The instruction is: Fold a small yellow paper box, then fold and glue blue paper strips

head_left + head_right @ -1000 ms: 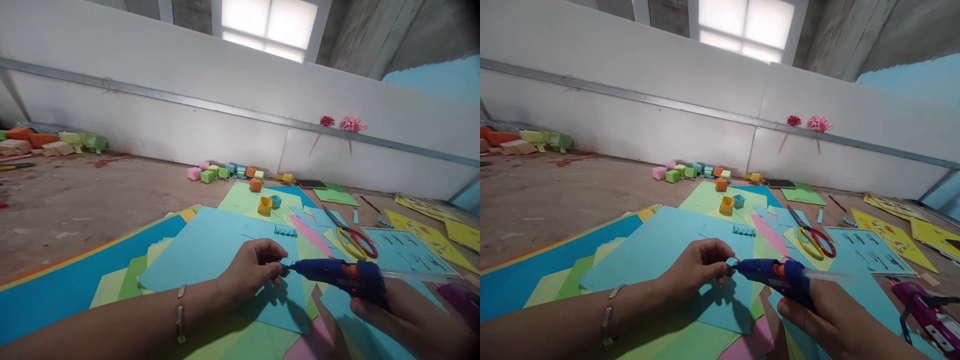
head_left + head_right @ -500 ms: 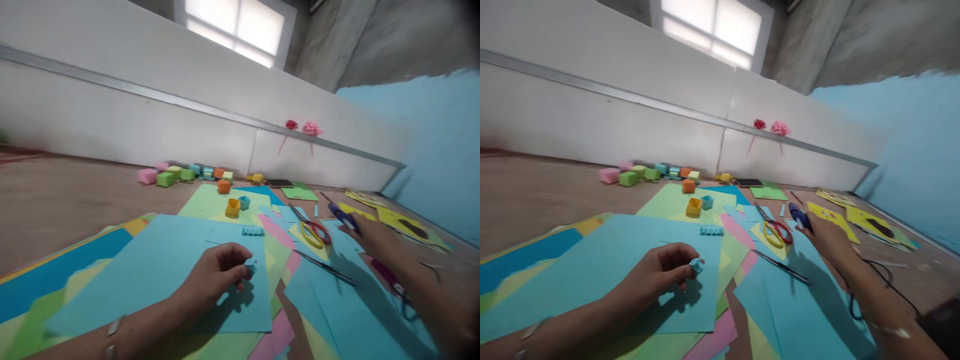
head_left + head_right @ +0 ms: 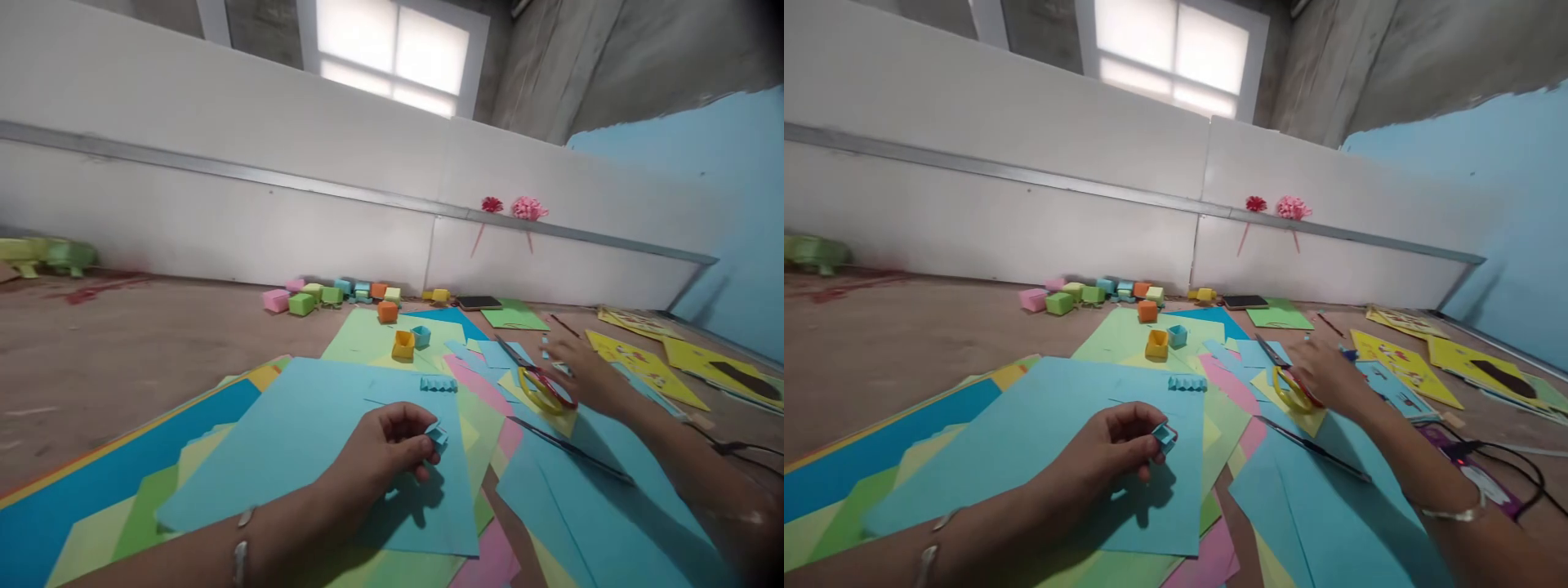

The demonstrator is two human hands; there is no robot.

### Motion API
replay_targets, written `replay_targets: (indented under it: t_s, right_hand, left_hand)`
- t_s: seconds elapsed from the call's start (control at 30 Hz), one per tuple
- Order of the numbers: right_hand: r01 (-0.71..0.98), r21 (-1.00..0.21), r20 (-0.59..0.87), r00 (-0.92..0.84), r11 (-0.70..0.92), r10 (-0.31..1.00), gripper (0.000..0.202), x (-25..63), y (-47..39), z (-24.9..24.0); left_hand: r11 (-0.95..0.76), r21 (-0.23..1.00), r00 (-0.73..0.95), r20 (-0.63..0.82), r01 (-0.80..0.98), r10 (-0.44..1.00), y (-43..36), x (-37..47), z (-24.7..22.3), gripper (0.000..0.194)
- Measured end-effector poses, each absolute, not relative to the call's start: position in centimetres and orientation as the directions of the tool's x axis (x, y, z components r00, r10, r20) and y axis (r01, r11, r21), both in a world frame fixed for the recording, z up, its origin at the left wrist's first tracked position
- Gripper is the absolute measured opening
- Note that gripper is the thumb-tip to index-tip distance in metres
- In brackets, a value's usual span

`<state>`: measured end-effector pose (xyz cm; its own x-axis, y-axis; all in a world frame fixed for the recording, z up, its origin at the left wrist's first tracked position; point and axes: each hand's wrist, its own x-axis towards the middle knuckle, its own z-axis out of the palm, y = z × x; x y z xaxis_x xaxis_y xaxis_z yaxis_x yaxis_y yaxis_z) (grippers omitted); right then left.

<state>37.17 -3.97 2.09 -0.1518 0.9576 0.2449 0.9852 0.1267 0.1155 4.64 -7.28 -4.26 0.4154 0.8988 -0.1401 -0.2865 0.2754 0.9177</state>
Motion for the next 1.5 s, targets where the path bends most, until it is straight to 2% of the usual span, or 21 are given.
replay_targets:
  t_s: [0.03, 0.1, 0.17, 0.27, 0.37, 0.67, 0.83, 0.97, 1.1, 1.4, 1.5]
  right_hand:
    - [0.966, 0.069, 0.243, -0.257, 0.248, 0.935, 0.033, 34.8, -4.7, 2.0]
    - [0.814, -0.125, 0.346, -0.500, 0.567, 0.794, 0.040, 30.1, -6.6, 1.7]
    - [0.672, -0.212, 0.440, -0.582, 0.709, 0.684, 0.043, 26.4, -8.5, 1.3]
    - [0.611, -0.280, 0.513, -0.556, 0.740, 0.653, 0.041, 23.7, -10.0, 0.7]
    - [0.598, -0.296, 0.546, -0.535, 0.745, 0.645, 0.038, 23.6, -10.1, 0.1]
    - [0.544, -0.404, 0.486, -0.554, 0.736, 0.676, 0.031, 23.3, -10.7, 0.0]
    - [0.543, -0.366, 0.538, -0.539, 0.756, 0.648, 0.023, 23.6, -10.9, -0.6]
    - [0.581, -0.145, 0.664, -0.543, 0.801, 0.514, 0.018, 23.5, -11.0, -1.1]
    - [0.595, 0.013, 0.688, -0.588, 0.804, 0.424, 0.016, 23.2, -11.2, -1.0]
    - [0.584, 0.036, 0.661, -0.622, 0.811, 0.419, 0.013, 22.8, -11.1, -0.9]
    - [0.584, 0.047, 0.660, -0.627, 0.810, 0.414, 0.018, 22.8, -11.2, -1.0]
  left_hand:
    - [0.286, 0.909, 0.416, -0.144, -0.303, 0.898, -7.3, 4.7, -4.3, 0.038]
    - [0.302, 0.895, 0.424, -0.146, -0.328, 0.894, -7.4, 4.6, -4.4, 0.041]
    - [0.316, 0.886, 0.444, -0.145, -0.340, 0.884, -7.4, 4.6, -4.4, 0.044]
    - [0.327, 0.878, 0.477, -0.132, -0.351, 0.869, -7.4, 4.7, -4.5, 0.047]
    - [0.335, 0.875, 0.501, -0.127, -0.350, 0.856, -7.5, 4.8, -4.6, 0.046]
    - [0.325, 0.898, 0.554, -0.116, -0.296, 0.824, -7.8, 4.6, -4.3, 0.042]
    - [0.345, 0.891, 0.582, -0.118, -0.296, 0.804, -7.6, 4.6, -4.8, 0.042]
    - [0.345, 0.900, 0.607, -0.121, -0.267, 0.786, -7.7, 4.6, -4.6, 0.039]
    - [0.354, 0.903, 0.621, -0.136, -0.243, 0.772, -8.0, 4.6, -4.2, 0.040]
    - [0.368, 0.903, 0.642, -0.149, -0.222, 0.752, -7.9, 4.6, -4.6, 0.043]
    - [0.375, 0.901, 0.657, -0.149, -0.218, 0.739, -7.9, 4.6, -4.5, 0.042]
